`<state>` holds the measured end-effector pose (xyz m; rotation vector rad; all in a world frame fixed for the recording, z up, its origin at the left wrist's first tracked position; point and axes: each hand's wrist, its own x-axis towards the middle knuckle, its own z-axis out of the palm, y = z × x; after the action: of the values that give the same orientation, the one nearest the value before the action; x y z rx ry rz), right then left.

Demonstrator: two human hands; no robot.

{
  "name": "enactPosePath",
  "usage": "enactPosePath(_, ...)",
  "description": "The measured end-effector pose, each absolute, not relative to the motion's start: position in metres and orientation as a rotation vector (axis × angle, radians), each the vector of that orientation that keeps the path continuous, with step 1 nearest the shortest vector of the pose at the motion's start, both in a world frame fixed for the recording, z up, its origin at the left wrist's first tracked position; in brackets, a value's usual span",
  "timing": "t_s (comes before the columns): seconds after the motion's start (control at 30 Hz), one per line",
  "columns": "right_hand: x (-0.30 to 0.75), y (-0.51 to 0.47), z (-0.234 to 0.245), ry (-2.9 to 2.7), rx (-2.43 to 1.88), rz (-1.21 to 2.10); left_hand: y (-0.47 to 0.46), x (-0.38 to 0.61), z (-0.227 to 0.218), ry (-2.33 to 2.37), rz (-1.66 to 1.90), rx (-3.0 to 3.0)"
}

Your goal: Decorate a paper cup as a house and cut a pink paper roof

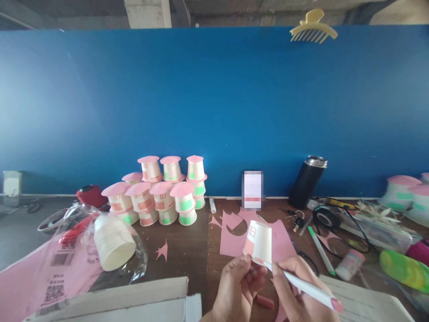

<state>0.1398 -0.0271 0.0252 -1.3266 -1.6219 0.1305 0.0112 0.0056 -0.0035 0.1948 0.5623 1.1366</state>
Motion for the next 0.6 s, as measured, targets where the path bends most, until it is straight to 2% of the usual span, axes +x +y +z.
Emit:
enactPosePath(0.27, 0.1396, -0.03, 0.0322, -1.556, -1.325, 0.086, 0.0066, 0.0091, 0.0002, 0.607, 1.123, 0.08)
enactPosePath(0.6, 0.1381, -0.0265, 0.0269, -1.6, -1.33, 0.203, 0.0058, 0.0099, -0.0009, 0.551, 1.13, 0.134)
